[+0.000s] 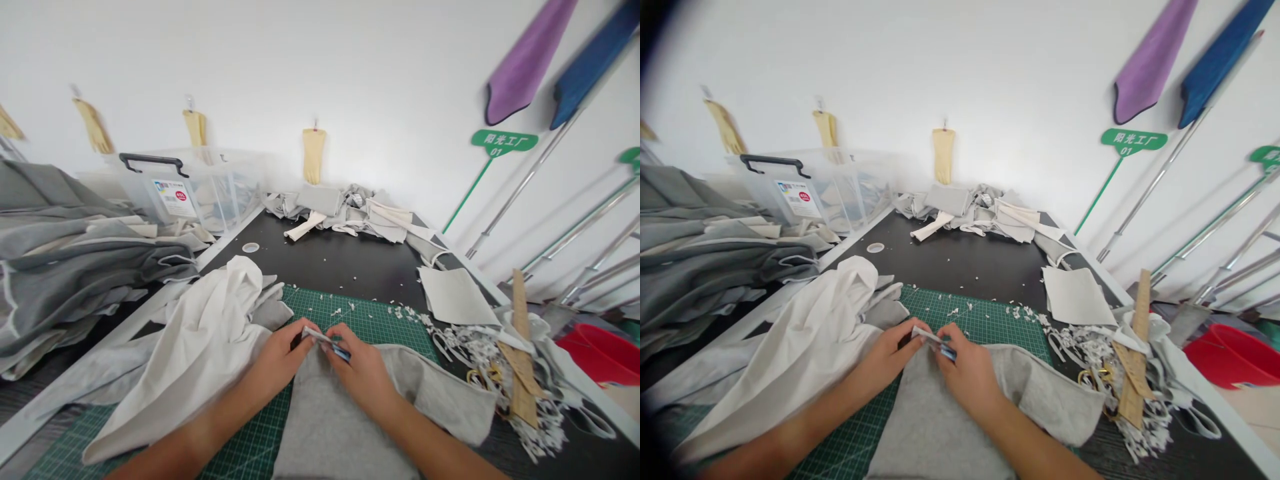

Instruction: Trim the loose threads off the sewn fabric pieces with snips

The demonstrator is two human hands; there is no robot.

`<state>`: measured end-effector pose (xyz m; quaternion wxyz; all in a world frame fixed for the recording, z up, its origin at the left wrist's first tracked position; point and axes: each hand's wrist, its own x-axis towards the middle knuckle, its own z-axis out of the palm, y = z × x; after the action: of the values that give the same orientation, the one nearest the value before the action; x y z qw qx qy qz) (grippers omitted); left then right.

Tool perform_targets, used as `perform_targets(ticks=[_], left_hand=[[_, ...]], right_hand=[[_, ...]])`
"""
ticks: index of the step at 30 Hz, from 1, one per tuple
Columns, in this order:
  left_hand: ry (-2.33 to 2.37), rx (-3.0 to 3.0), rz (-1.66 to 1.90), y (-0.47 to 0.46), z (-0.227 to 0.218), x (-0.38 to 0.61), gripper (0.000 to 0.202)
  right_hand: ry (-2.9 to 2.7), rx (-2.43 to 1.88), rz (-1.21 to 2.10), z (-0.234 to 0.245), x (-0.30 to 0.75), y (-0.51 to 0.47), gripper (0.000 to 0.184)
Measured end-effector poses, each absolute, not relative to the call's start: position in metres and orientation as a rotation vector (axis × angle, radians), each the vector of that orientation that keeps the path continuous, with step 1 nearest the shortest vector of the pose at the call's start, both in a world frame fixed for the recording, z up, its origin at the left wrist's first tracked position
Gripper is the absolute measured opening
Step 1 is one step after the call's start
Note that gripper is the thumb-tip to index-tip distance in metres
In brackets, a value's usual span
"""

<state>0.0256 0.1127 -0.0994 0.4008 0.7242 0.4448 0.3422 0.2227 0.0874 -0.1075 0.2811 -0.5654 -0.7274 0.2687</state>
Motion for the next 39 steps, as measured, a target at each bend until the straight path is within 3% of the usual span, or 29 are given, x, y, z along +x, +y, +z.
perform_targets(ticks=[6,12,20,32,39], left_hand=[[1.056,1.770,0.928,0.113,-0.104,0.026,0.015],[1.019,1.755,0.946,0.114,-0.101,0.026,0.016],[1.109,1.760,0.885,0.112,-0.100,0.025,0.026],[1.205,1.991,0.731,0.105,-0.115,0.028,0.011],[1.118,1.897,0.777,0.107,-0.110,0.030,0.019]], right_hand=[[-1.926,-1.417,0.808,-0.108,0.224,0.087,0.010],[-1.945,-1.354,0.841,-0.108,0.223,0.089,0.021],[-1.800,-1.414,0.917,-0.104,0.220,0.086,0.017],[-1.828,-1.388,0.907,-0.108,0.219,0.086,0.015],[-1.793,-1.312,0.904,-0.116,0.223,0.090,0.014]])
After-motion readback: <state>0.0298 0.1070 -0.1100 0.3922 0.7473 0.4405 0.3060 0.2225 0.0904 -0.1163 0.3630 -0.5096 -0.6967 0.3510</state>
